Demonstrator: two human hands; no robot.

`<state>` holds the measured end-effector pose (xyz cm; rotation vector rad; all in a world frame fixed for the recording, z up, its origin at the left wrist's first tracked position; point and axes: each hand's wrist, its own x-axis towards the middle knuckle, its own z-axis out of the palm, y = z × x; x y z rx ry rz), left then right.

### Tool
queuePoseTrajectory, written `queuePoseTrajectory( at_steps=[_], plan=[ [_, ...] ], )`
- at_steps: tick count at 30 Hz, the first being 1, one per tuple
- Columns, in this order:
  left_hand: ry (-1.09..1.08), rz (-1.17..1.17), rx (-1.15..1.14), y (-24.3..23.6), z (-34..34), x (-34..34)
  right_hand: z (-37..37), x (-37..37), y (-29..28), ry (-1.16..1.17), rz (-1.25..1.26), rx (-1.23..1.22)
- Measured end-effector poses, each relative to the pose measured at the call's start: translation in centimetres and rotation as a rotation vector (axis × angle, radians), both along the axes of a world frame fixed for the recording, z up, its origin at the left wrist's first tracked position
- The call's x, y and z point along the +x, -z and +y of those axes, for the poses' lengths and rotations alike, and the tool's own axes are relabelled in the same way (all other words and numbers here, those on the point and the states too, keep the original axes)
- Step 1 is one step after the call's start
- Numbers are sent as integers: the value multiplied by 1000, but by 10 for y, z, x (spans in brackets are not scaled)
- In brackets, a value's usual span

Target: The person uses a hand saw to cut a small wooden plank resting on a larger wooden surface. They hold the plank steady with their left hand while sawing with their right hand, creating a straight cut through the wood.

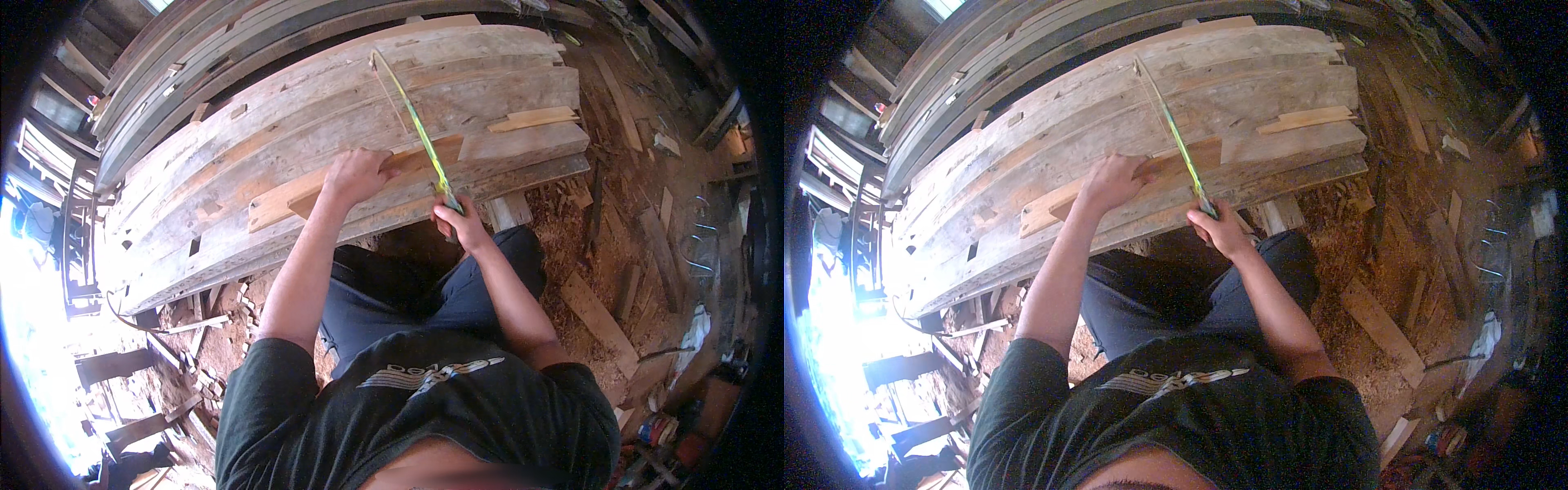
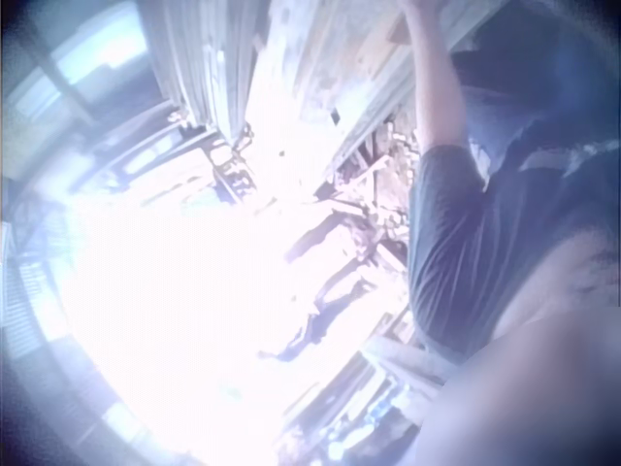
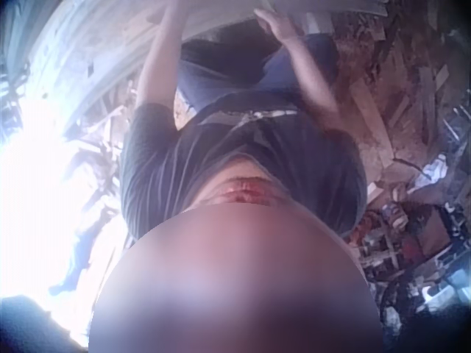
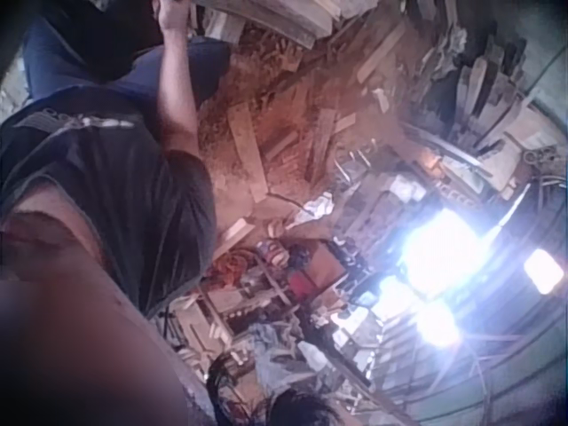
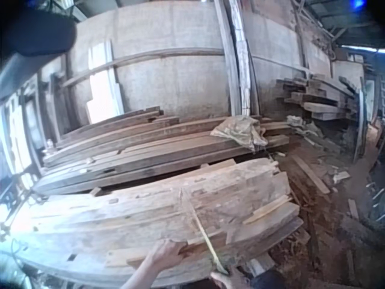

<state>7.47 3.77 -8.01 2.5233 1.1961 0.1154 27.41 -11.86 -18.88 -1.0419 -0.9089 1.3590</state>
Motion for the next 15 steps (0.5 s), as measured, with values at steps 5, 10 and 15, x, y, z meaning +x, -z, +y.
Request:
queuePoseTrajectory(
  at_steps=[5, 10, 15],
  plan=[
    [-75, 65, -17, -3, 7, 1, 2, -3, 2, -19, 65, -60],
    [-52, 47, -36, 4, 18, 2, -81, 7, 1, -62, -61, -16],
    [16, 32, -38, 4, 6, 0, -56, 6, 4, -44, 10, -25]
  ],
)
